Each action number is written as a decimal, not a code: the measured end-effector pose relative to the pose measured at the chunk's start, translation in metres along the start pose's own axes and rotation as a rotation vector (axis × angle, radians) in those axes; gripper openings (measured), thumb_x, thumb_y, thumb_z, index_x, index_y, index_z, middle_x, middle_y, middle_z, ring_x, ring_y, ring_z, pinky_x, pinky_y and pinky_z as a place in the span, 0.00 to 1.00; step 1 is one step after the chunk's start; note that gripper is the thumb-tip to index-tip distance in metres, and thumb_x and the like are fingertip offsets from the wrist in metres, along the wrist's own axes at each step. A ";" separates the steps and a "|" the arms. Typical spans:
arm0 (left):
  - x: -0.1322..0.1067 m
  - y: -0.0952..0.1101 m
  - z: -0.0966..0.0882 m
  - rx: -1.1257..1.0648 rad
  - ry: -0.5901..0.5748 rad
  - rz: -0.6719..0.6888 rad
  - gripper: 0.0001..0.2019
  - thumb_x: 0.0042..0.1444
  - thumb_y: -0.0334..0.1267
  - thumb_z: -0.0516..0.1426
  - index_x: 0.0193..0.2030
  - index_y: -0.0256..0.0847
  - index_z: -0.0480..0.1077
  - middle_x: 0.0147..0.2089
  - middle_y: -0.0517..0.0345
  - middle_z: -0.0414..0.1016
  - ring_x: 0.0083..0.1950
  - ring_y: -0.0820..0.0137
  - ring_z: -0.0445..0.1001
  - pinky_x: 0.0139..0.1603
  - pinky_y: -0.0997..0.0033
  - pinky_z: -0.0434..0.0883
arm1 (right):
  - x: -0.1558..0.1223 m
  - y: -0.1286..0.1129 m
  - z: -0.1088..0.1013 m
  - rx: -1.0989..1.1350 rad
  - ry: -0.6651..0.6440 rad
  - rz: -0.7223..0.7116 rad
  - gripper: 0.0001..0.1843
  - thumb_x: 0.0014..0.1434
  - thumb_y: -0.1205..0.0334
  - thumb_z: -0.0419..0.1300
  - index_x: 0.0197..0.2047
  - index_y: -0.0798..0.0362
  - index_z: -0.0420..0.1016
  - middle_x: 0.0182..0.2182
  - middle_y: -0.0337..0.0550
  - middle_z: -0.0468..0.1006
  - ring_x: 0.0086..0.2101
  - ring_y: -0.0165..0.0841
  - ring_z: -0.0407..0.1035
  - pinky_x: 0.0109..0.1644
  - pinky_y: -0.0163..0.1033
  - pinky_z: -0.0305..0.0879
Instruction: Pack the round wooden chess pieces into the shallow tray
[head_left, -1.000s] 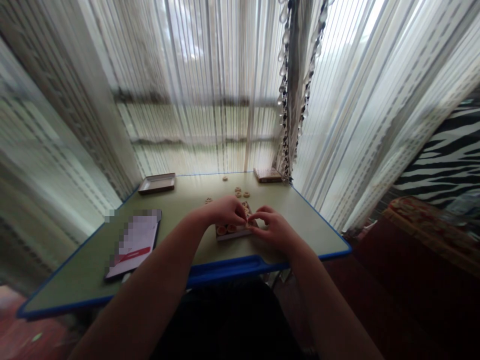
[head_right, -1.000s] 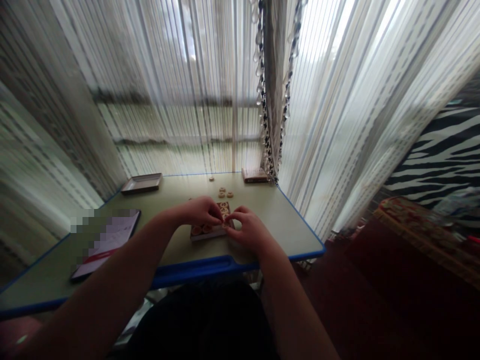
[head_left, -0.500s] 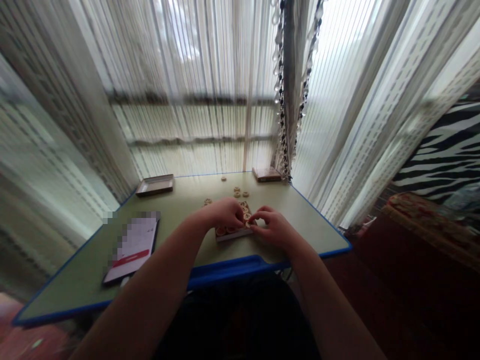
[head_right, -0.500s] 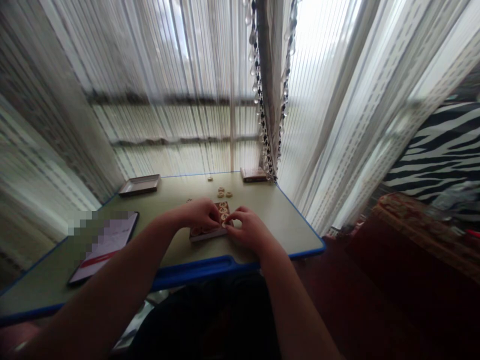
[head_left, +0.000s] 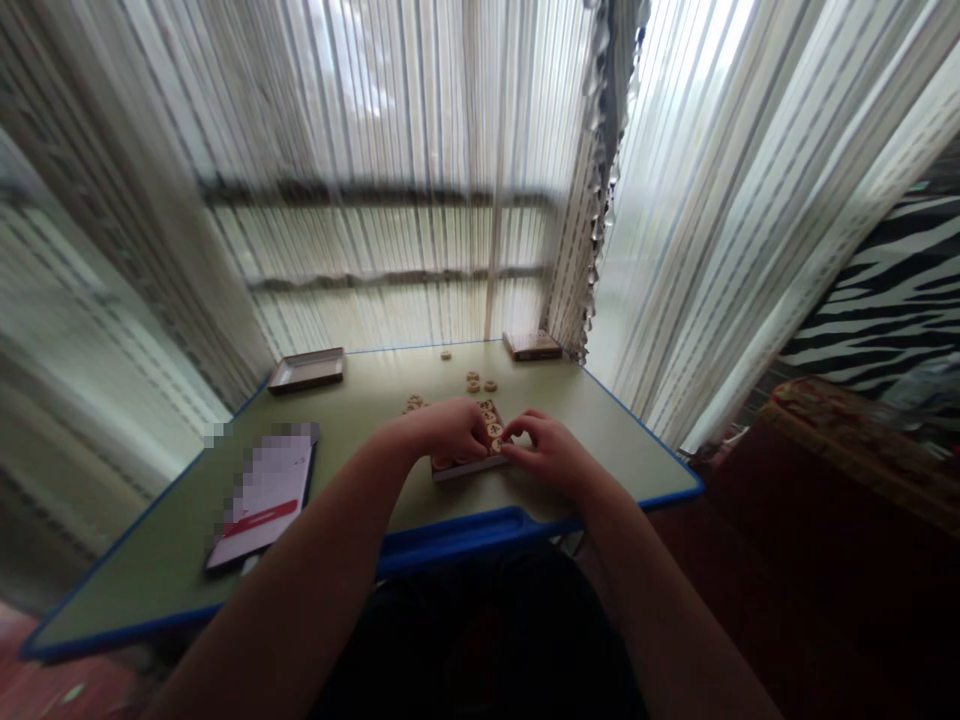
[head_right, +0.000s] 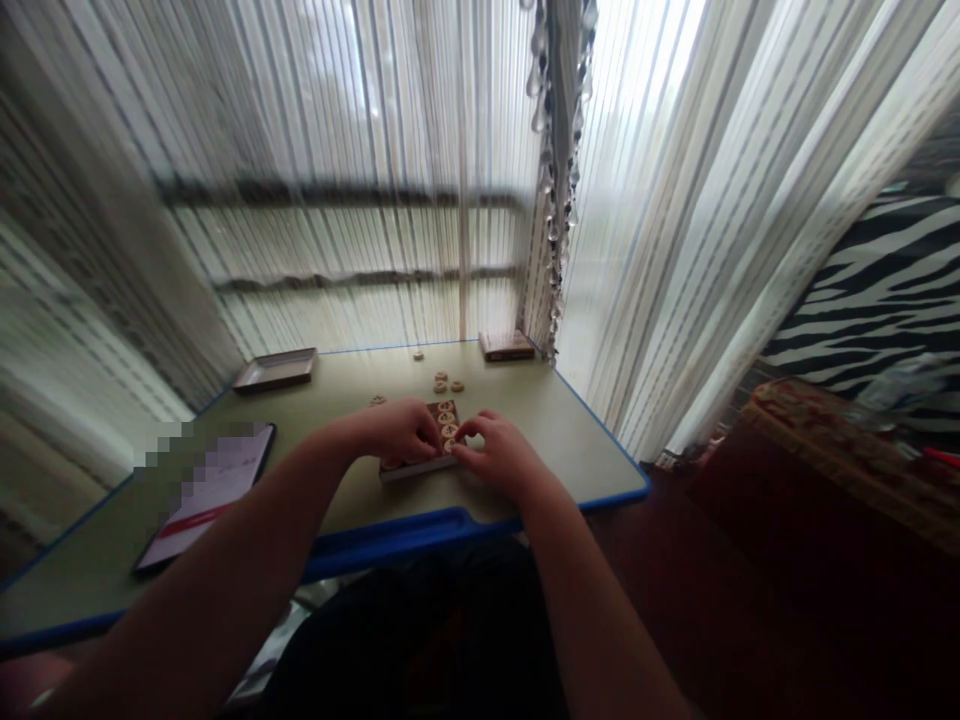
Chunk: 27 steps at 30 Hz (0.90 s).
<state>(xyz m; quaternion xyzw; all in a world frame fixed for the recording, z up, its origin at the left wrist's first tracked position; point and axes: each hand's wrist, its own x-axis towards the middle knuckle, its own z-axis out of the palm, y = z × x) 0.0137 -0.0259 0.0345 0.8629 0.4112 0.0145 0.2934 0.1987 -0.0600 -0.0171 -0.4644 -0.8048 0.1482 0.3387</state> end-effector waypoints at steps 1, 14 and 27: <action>0.000 0.000 0.000 -0.003 0.001 0.001 0.08 0.40 0.38 0.53 0.20 0.37 0.71 0.14 0.64 0.61 0.16 0.77 0.60 0.18 0.77 0.53 | 0.000 0.000 0.000 0.000 -0.001 -0.001 0.08 0.51 0.60 0.58 0.33 0.54 0.74 0.31 0.39 0.66 0.31 0.27 0.63 0.38 0.34 0.58; -0.004 0.004 -0.002 -0.041 -0.046 -0.025 0.09 0.40 0.37 0.53 0.21 0.37 0.72 0.13 0.64 0.62 0.16 0.77 0.59 0.18 0.78 0.55 | 0.000 0.000 -0.001 0.027 0.022 -0.033 0.07 0.51 0.62 0.58 0.34 0.54 0.75 0.31 0.39 0.67 0.31 0.27 0.63 0.39 0.34 0.58; 0.015 -0.042 -0.020 0.207 0.698 -0.091 0.15 0.47 0.40 0.50 0.36 0.38 0.76 0.33 0.54 0.76 0.34 0.70 0.71 0.35 0.73 0.63 | 0.000 0.008 0.002 0.000 0.108 0.039 0.10 0.51 0.66 0.56 0.36 0.54 0.75 0.31 0.40 0.69 0.27 0.26 0.61 0.37 0.34 0.59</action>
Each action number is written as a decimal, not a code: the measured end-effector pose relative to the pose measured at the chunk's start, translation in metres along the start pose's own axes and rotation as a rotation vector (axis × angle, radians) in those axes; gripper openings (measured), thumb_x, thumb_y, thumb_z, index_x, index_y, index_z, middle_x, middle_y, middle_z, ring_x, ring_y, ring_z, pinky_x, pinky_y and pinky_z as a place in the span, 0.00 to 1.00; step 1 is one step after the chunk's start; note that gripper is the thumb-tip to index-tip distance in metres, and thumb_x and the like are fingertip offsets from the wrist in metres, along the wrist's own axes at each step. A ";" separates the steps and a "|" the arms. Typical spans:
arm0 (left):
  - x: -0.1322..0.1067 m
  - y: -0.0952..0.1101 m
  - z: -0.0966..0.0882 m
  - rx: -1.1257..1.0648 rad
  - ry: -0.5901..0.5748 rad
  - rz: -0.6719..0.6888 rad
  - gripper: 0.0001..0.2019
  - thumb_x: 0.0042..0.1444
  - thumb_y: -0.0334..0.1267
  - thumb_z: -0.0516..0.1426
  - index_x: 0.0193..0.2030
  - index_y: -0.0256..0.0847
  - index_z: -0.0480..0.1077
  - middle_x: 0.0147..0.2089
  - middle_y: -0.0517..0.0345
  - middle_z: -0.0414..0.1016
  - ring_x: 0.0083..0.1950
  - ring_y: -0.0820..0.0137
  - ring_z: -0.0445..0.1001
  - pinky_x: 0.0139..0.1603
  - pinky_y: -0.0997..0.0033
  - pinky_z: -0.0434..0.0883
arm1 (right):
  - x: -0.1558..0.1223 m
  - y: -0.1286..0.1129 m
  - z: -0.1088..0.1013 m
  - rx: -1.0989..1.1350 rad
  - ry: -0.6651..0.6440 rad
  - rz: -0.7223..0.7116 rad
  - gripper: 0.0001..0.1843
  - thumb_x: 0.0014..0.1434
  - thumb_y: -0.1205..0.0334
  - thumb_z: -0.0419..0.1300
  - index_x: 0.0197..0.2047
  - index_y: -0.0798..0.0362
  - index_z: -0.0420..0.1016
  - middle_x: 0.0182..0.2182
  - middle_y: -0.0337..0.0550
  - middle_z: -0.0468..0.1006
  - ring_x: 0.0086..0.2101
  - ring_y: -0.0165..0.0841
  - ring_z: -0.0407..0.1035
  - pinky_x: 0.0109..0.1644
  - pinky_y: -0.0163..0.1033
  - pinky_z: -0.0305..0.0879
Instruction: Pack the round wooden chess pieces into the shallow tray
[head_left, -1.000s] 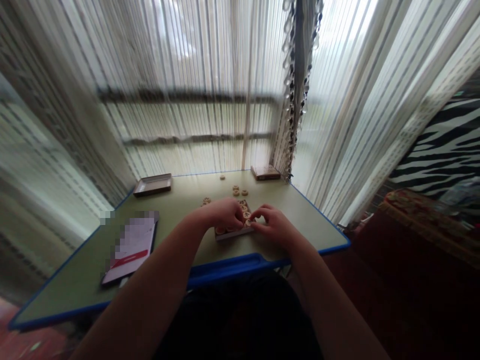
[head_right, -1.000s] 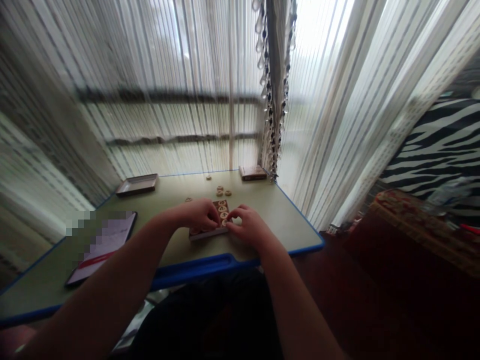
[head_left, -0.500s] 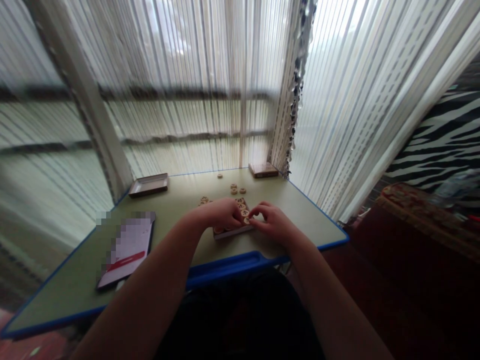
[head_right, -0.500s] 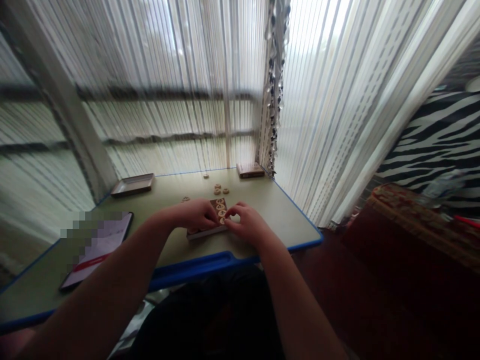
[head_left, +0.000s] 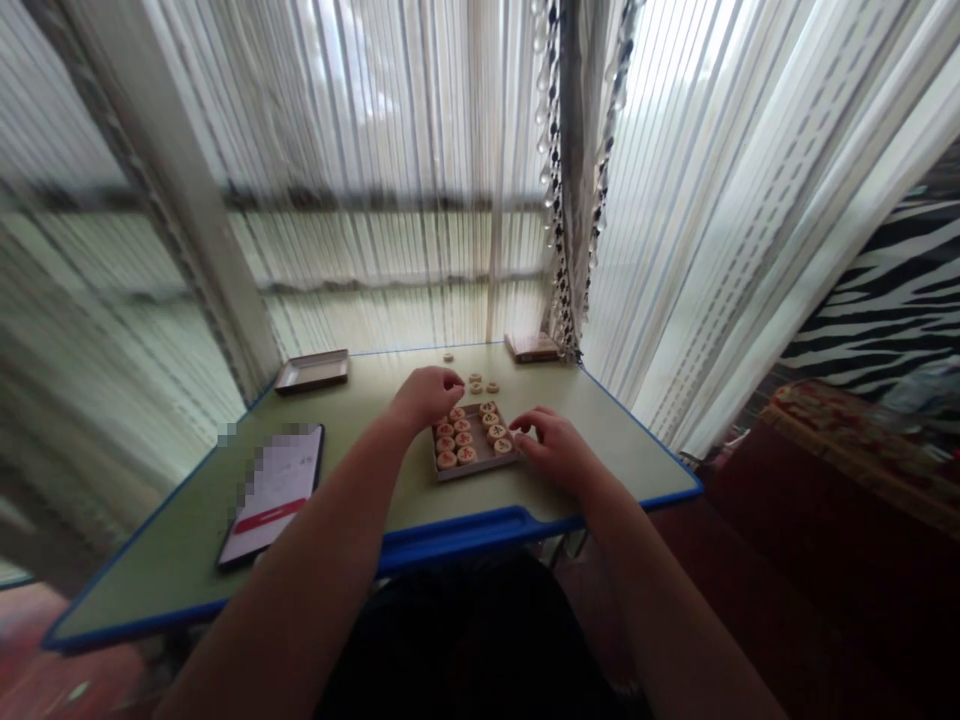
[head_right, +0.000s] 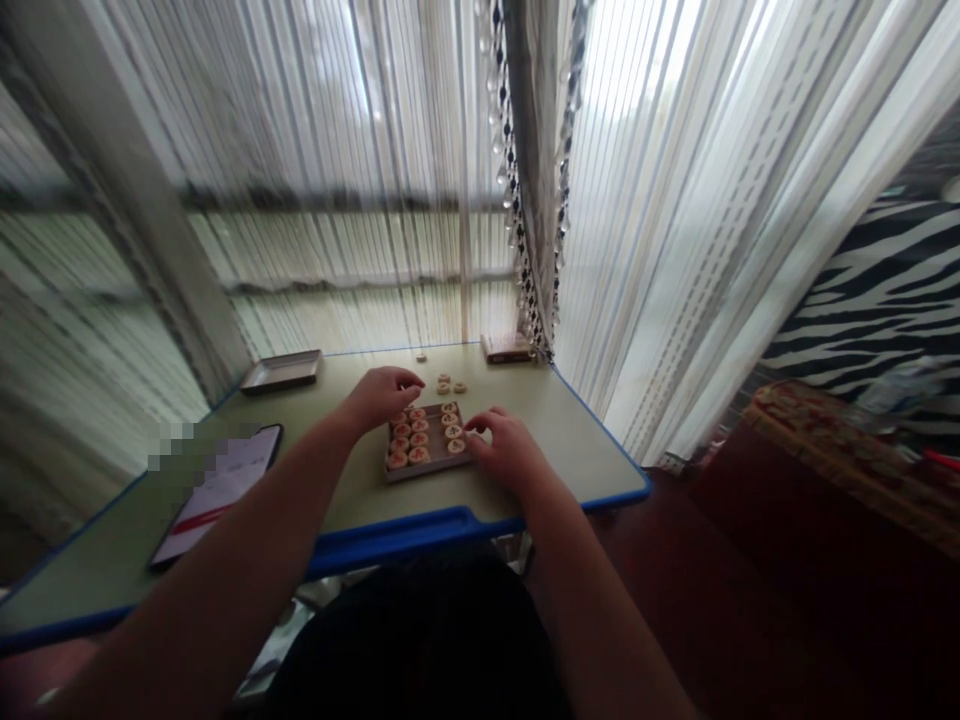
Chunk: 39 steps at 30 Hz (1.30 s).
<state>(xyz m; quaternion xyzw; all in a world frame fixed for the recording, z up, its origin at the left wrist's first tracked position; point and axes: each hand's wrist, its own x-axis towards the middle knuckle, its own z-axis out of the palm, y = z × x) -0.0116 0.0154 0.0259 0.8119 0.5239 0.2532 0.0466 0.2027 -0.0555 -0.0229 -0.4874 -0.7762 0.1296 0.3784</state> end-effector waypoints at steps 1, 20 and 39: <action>0.000 -0.003 0.001 0.007 0.045 -0.019 0.15 0.48 0.41 0.50 0.35 0.38 0.76 0.33 0.53 0.76 0.34 0.69 0.71 0.35 0.73 0.63 | 0.000 0.001 0.001 -0.009 0.013 0.005 0.10 0.51 0.67 0.55 0.37 0.54 0.75 0.32 0.41 0.69 0.28 0.27 0.61 0.37 0.34 0.59; 0.008 -0.057 0.032 -0.104 0.314 -0.203 0.19 0.54 0.46 0.48 0.33 0.37 0.76 0.38 0.50 0.76 0.43 0.67 0.71 0.48 0.71 0.63 | 0.120 0.061 0.023 -0.331 0.098 -0.018 0.15 0.53 0.62 0.54 0.43 0.53 0.75 0.40 0.48 0.70 0.43 0.37 0.62 0.51 0.42 0.56; 0.006 -0.052 0.036 -0.239 0.153 -0.348 0.18 0.52 0.37 0.48 0.49 0.35 0.67 0.34 0.53 0.77 0.33 0.71 0.72 0.36 0.74 0.65 | 0.116 0.043 0.017 -0.465 -0.229 -0.001 0.13 0.52 0.58 0.55 0.36 0.52 0.79 0.32 0.48 0.79 0.34 0.37 0.71 0.38 0.36 0.62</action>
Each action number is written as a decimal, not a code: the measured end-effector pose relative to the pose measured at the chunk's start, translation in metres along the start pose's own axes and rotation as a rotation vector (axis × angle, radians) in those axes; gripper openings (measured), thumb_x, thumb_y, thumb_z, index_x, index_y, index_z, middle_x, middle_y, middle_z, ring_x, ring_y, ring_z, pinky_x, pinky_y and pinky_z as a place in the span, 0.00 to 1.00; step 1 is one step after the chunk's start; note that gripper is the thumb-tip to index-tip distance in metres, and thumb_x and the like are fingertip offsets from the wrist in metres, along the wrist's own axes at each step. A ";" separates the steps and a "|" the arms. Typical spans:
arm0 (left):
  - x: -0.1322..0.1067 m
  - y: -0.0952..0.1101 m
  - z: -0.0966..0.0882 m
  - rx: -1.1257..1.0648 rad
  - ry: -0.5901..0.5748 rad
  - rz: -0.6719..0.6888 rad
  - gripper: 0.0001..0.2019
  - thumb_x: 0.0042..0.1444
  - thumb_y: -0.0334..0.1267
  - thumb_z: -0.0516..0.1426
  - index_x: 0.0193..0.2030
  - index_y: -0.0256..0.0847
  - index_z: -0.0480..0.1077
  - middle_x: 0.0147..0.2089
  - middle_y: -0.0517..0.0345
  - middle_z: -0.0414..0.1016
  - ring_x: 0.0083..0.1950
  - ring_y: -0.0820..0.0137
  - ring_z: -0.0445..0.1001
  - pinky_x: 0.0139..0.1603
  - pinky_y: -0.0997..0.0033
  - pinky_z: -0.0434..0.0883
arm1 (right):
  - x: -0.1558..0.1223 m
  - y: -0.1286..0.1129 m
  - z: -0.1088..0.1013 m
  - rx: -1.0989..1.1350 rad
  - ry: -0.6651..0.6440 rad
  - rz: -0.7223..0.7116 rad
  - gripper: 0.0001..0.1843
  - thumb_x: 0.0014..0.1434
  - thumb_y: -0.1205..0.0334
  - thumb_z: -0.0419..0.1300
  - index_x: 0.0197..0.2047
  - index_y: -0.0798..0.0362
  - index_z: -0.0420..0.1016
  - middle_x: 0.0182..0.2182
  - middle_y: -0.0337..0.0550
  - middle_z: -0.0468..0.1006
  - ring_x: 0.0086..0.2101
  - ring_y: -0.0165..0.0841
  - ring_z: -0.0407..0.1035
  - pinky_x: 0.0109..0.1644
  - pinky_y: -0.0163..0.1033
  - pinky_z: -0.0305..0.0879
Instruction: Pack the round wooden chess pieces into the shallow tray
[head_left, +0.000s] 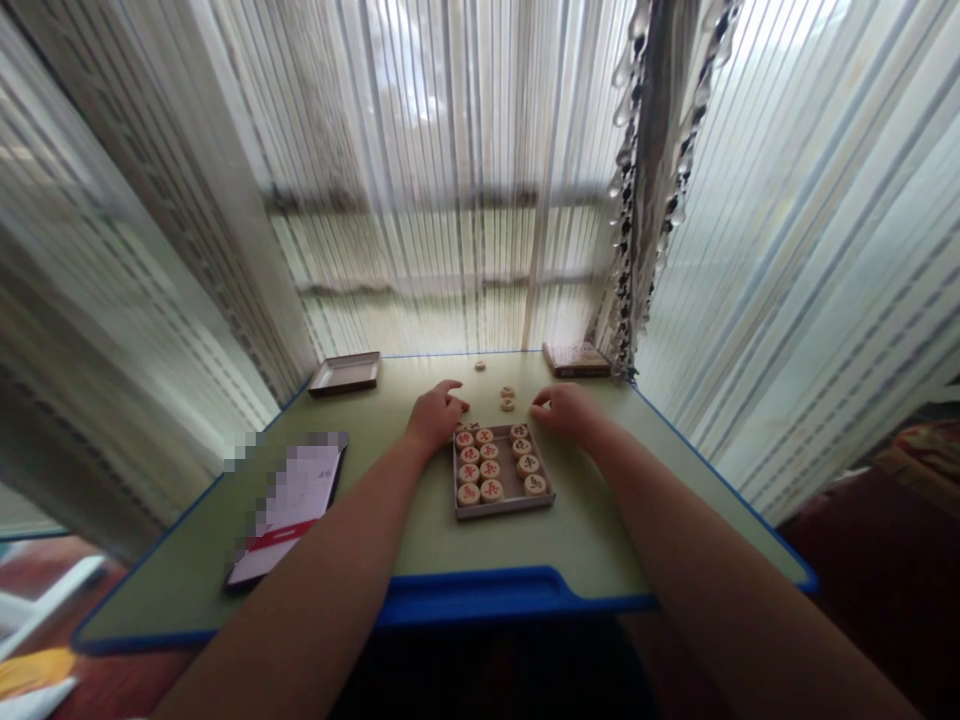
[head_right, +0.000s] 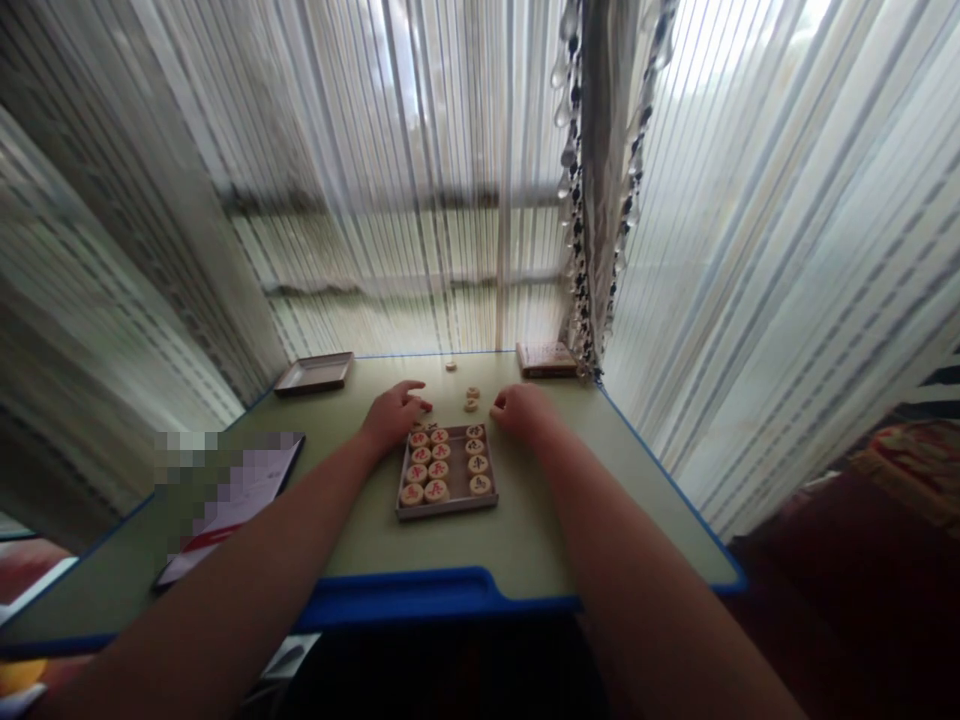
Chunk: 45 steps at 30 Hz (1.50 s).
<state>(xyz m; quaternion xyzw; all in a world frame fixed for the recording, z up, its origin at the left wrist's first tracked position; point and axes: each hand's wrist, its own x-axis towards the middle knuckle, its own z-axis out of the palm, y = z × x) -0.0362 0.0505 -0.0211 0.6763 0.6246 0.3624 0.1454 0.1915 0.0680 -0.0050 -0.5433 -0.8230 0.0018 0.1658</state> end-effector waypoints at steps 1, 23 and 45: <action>-0.001 0.000 0.000 -0.017 0.018 -0.014 0.20 0.51 0.34 0.48 0.52 0.35 0.63 0.35 0.53 0.77 0.32 0.72 0.72 0.35 0.74 0.65 | 0.000 -0.001 0.001 0.026 -0.002 -0.009 0.14 0.52 0.59 0.55 0.38 0.52 0.78 0.33 0.48 0.79 0.35 0.37 0.71 0.38 0.36 0.62; -0.007 0.002 -0.016 -0.439 -0.302 -0.130 0.20 0.36 0.26 0.51 0.38 0.36 0.74 0.37 0.54 0.76 0.33 0.71 0.71 0.33 0.73 0.68 | 0.001 -0.003 0.011 0.202 0.019 -0.120 0.12 0.49 0.62 0.56 0.36 0.54 0.77 0.32 0.44 0.77 0.30 0.30 0.67 0.35 0.33 0.60; -0.008 0.021 -0.032 0.178 -0.283 0.262 0.24 0.39 0.22 0.46 0.37 0.43 0.77 0.50 0.60 0.72 0.50 0.71 0.69 0.55 0.73 0.63 | 0.012 -0.004 0.027 0.350 0.108 -0.129 0.22 0.63 0.58 0.40 0.55 0.52 0.65 0.53 0.46 0.68 0.54 0.35 0.59 0.57 0.46 0.50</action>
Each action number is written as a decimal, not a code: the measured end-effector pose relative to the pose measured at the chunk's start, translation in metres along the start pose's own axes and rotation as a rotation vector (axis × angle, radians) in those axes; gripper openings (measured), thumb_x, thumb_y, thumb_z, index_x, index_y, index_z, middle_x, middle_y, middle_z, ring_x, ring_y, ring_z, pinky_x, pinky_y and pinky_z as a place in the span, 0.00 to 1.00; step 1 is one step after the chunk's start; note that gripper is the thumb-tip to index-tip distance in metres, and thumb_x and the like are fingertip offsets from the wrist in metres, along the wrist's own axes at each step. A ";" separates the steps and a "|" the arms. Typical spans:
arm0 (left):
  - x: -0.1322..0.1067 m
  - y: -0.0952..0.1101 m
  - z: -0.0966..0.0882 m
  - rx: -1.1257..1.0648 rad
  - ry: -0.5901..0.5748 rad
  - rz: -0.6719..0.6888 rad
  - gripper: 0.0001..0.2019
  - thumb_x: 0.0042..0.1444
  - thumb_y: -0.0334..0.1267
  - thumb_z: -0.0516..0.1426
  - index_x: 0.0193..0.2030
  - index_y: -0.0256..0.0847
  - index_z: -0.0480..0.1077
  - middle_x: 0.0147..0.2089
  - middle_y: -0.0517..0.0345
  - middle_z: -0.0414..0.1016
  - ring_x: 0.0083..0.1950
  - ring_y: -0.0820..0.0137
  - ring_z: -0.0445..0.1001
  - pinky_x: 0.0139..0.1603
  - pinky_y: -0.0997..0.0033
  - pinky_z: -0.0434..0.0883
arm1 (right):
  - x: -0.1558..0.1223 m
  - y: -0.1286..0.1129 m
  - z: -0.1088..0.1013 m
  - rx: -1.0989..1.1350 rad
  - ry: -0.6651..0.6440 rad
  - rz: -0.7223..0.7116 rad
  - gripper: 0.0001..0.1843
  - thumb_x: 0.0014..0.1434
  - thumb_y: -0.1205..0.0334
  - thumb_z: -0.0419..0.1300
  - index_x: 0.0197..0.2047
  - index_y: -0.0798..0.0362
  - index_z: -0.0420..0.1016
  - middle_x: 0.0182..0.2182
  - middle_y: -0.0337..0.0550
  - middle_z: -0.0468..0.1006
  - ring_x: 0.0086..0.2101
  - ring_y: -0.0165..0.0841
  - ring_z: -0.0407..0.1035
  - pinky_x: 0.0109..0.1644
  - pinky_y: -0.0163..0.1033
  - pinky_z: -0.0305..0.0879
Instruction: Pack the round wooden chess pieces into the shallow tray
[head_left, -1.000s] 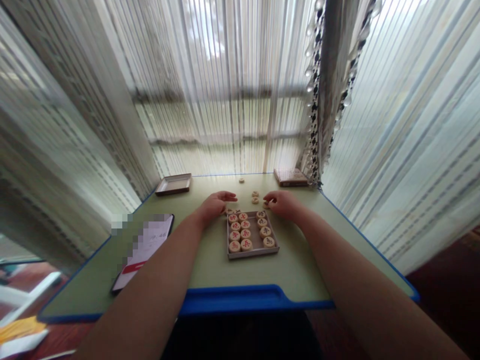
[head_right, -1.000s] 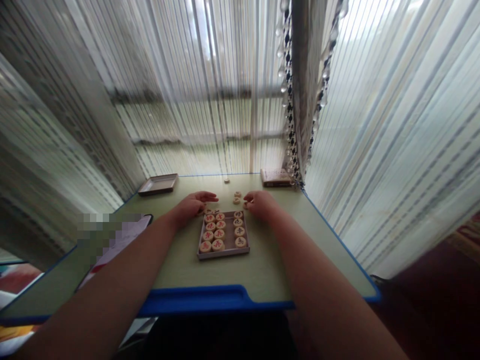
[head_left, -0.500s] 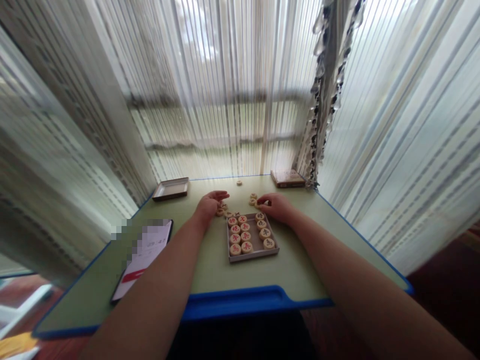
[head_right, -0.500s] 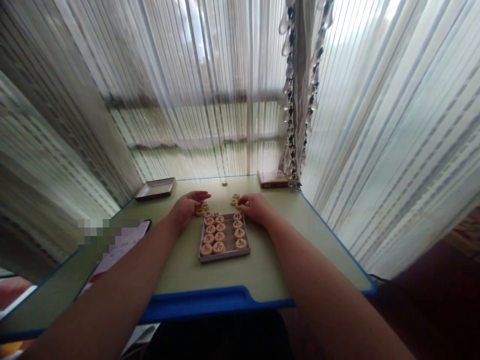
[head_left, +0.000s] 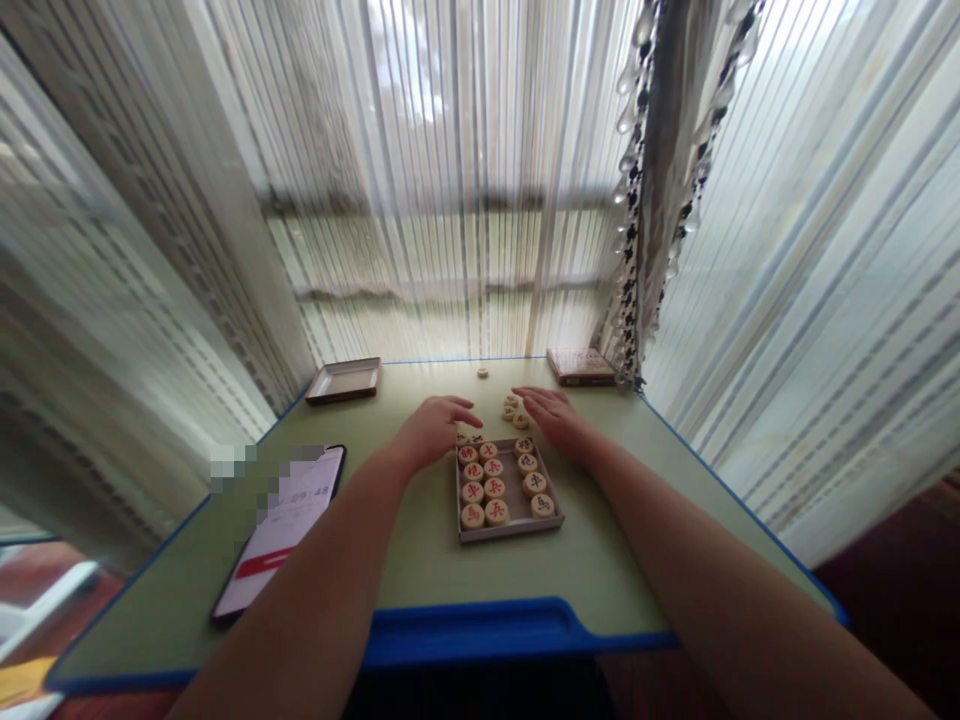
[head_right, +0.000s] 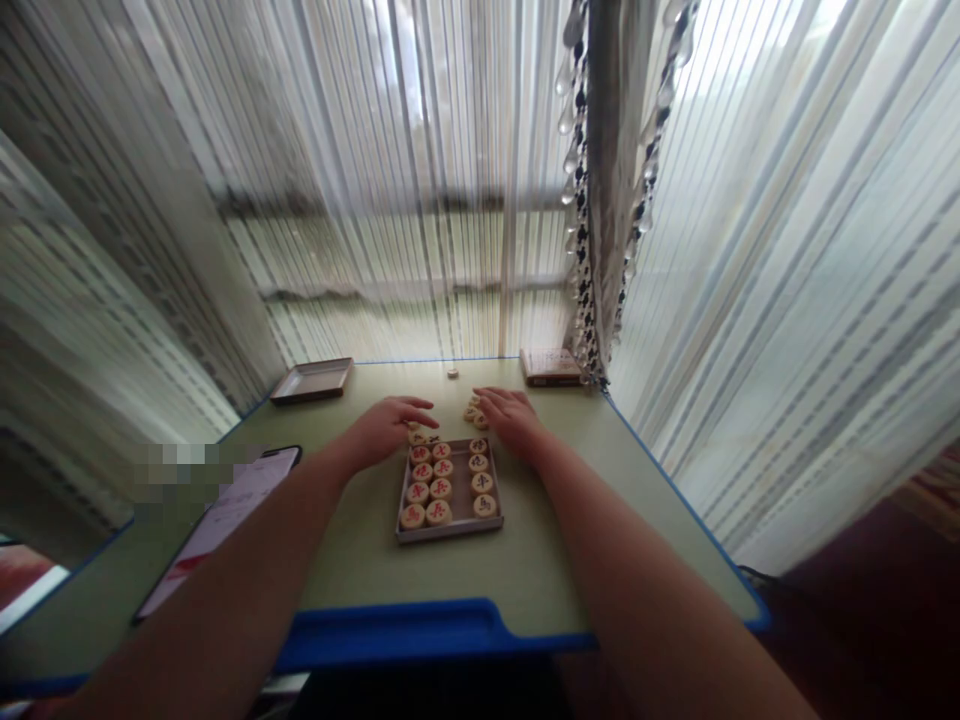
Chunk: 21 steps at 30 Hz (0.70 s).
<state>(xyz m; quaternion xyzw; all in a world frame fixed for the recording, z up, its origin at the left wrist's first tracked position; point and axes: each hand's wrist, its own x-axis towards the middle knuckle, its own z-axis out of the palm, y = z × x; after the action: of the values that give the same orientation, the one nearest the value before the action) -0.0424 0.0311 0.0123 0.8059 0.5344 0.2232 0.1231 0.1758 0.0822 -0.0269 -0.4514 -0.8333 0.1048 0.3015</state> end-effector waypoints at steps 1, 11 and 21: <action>0.000 0.002 0.002 -0.013 -0.036 0.016 0.25 0.39 0.22 0.45 0.38 0.43 0.76 0.52 0.60 0.71 0.51 0.71 0.69 0.55 0.74 0.62 | 0.001 0.000 0.000 -0.003 -0.035 -0.005 0.24 0.64 0.58 0.37 0.55 0.53 0.65 0.54 0.46 0.67 0.54 0.35 0.57 0.58 0.46 0.49; 0.003 -0.006 0.013 0.005 -0.072 -0.069 0.20 0.42 0.24 0.49 0.38 0.43 0.76 0.50 0.59 0.72 0.50 0.69 0.70 0.53 0.72 0.64 | -0.001 -0.002 -0.004 -0.125 -0.092 -0.037 0.26 0.65 0.55 0.36 0.46 0.53 0.73 0.46 0.46 0.74 0.48 0.33 0.63 0.53 0.40 0.54; 0.010 -0.033 0.015 -0.114 0.226 -0.356 0.26 0.39 0.20 0.48 0.46 0.35 0.72 0.45 0.50 0.75 0.47 0.66 0.72 0.50 0.68 0.67 | 0.002 0.003 -0.004 -0.170 -0.051 -0.019 0.25 0.63 0.55 0.40 0.32 0.55 0.76 0.31 0.47 0.76 0.36 0.31 0.68 0.42 0.34 0.58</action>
<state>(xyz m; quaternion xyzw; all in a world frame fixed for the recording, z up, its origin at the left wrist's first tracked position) -0.0586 0.0538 -0.0134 0.6605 0.6650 0.3168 0.1454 0.1796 0.0850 -0.0245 -0.4648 -0.8507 0.0422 0.2417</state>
